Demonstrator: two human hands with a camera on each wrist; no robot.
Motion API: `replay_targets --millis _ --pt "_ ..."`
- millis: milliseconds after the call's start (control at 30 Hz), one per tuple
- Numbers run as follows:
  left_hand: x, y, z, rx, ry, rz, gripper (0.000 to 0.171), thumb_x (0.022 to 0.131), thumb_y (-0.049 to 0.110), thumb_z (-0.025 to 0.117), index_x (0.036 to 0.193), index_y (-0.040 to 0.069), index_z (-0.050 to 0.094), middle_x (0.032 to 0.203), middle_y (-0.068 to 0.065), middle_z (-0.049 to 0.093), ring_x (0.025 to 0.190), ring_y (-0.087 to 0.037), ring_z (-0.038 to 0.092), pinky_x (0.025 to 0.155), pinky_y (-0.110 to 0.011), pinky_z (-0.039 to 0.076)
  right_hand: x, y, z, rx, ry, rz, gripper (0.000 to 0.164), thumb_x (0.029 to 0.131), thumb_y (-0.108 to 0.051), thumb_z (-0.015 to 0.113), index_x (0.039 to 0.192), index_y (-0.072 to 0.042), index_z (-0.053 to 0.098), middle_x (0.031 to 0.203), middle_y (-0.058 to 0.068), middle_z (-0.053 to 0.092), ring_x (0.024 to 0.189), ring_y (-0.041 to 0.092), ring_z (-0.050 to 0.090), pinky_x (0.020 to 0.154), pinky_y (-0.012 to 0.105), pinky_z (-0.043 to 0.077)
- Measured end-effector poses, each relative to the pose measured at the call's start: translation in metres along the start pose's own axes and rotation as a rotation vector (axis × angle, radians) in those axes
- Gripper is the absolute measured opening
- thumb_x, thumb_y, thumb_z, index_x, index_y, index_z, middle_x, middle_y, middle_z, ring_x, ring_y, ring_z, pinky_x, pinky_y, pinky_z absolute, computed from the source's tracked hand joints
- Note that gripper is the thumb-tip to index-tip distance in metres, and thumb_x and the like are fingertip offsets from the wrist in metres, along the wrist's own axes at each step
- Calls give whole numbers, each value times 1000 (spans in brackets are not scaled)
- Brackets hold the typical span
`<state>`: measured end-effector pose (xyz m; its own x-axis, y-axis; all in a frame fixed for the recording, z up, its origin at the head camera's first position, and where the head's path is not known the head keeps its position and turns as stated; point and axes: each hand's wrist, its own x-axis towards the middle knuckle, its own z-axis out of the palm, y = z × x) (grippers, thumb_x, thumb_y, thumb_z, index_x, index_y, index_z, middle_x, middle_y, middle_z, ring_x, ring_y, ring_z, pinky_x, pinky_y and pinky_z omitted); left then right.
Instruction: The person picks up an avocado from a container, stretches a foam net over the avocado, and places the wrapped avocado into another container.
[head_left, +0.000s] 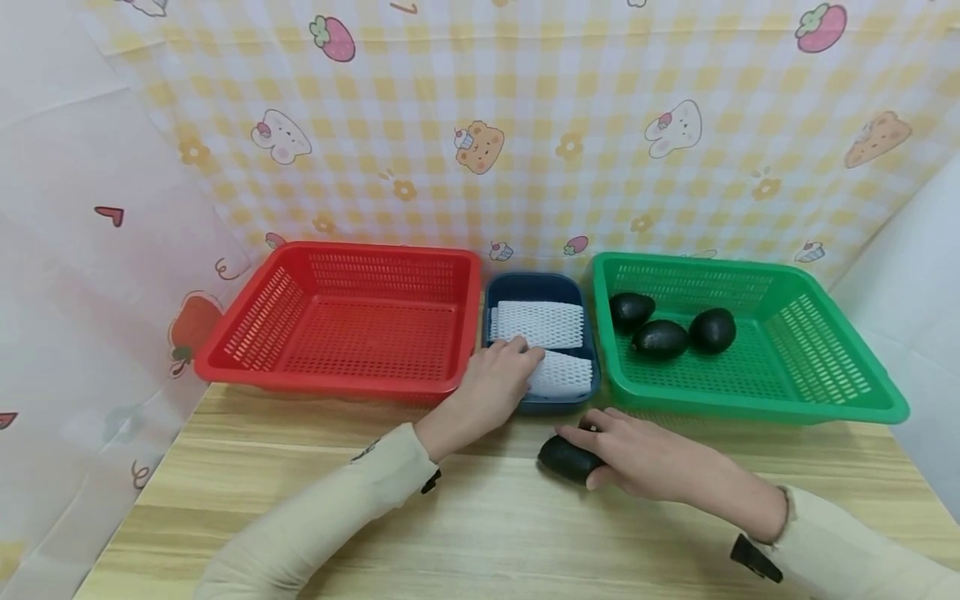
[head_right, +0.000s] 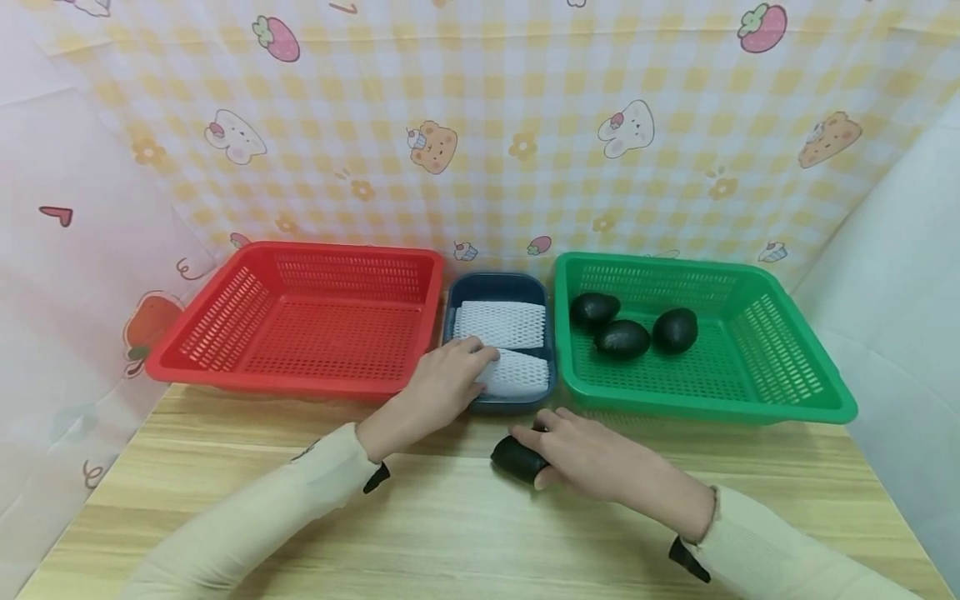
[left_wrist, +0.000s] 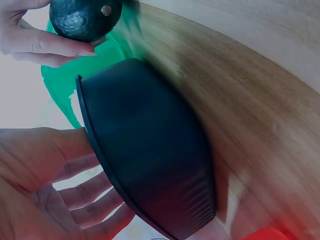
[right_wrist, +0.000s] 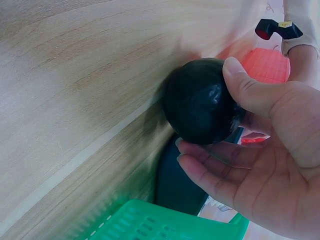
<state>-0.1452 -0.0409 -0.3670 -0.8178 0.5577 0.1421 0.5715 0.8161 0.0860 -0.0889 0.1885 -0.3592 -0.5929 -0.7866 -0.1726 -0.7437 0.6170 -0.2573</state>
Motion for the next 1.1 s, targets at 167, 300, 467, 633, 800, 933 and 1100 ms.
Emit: replay_targets --millis 167,300,467,633,800,933,1100 --pt "-1 -2 0 -6 56 27 28 95 18 73 122 15 69 104 -6 67 85 -21 63 62 -34 54 0 -1 -1 -21 3 -2 65 87 -28 82 143 -7 58 117 12 60 93 23 57 75 39 54" --pt "-1 -3 -2 -12 76 55 26 95 19 72 121 16 69 104 -5 68 83 -20 64 60 -32 54 -2 -1 -1 -55 0 1 66 87 -30 82 144 -8 57 118 11 61 94 23 58 75 40 55" --pt "-2 -1 -7 -24 65 59 32 94 23 75 125 16 70 108 -5 69 85 -19 64 65 -30 55 -3 0 -1 -76 -11 7 67 87 -32 82 144 -7 57 120 14 62 96 25 62 78 42 55" --pt "-4 0 -14 -33 78 72 34 93 25 76 126 17 70 108 -5 69 84 -18 64 66 -29 55 -4 2 -2 -84 9 -13 71 87 -32 81 145 -3 54 123 16 64 100 27 64 81 43 55" --pt "-9 -2 -22 -60 120 97 34 92 24 77 124 16 71 106 -4 70 82 -16 64 65 -27 55 -6 3 -5 -62 21 -16 73 88 -34 80 146 -2 52 122 15 64 101 25 64 81 41 55" --pt "-14 -5 -30 -95 146 110 34 91 24 77 124 16 72 107 -3 70 85 -16 65 67 -27 55 -8 3 -10 -59 54 -25 72 88 -34 80 146 -2 52 118 10 64 97 20 64 78 36 56" --pt "-21 -10 -42 -135 170 111 34 91 24 78 124 15 72 109 -3 70 88 -16 64 65 -26 54 -15 2 -18 -49 174 -74 59 90 -28 80 139 -2 59 117 5 65 95 13 63 74 28 55"
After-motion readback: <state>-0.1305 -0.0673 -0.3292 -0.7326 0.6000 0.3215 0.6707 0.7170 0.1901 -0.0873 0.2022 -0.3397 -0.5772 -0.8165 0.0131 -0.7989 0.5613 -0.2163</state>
